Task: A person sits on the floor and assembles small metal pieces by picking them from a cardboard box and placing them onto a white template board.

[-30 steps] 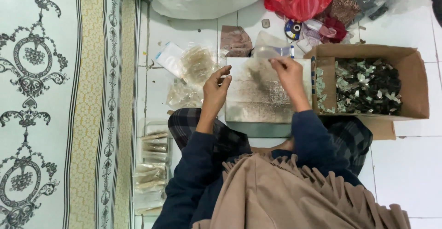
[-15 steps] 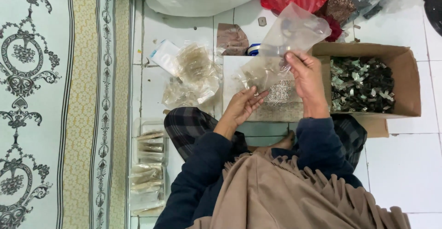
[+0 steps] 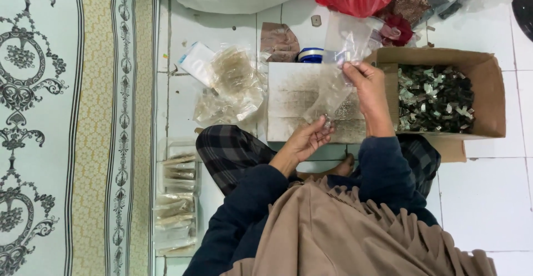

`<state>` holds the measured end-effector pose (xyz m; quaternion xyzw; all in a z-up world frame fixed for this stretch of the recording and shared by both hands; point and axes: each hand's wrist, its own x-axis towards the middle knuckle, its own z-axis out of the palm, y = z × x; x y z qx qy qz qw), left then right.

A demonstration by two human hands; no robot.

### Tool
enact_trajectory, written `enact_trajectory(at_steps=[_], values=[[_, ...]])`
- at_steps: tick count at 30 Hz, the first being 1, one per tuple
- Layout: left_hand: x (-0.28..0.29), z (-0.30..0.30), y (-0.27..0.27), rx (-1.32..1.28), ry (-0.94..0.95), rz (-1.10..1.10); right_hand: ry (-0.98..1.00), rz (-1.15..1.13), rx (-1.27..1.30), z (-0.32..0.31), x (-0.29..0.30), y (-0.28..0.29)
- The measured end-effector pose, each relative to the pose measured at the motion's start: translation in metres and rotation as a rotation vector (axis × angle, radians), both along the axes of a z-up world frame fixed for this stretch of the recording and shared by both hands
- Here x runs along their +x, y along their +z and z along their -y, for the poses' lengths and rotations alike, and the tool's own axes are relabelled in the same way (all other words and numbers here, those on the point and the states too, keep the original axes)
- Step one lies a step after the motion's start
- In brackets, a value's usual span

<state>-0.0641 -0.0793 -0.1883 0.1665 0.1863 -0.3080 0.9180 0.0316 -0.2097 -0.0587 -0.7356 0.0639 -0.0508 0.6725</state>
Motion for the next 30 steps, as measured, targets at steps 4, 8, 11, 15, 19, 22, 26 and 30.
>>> enact_trajectory(at_steps=[4,8,11,15,19,22,26,30], values=[[-0.004,0.001,0.012,0.044,0.009,0.025,0.009,0.014,-0.022,-0.002,-0.003,0.005],[-0.010,-0.006,0.049,0.053,0.055,0.042,0.079,0.052,-0.022,-0.008,-0.009,0.023],[-0.010,-0.010,0.063,0.102,0.082,0.061,0.103,0.067,-0.021,-0.005,-0.007,0.017],[-0.004,-0.004,-0.005,0.082,0.131,0.022,0.121,0.075,0.001,-0.002,-0.008,0.019],[0.001,-0.008,-0.007,0.212,0.192,0.065,0.113,0.090,0.022,0.001,-0.011,0.021],[0.000,-0.013,0.021,0.278,0.236,0.125,0.120,0.113,0.035,0.000,-0.012,0.022],[-0.006,-0.030,0.058,0.324,0.250,0.169,0.119,0.142,0.042,0.004,-0.010,0.020],[0.005,-0.036,0.009,0.242,0.275,0.119,0.098,0.122,0.070,0.005,-0.011,0.025]])
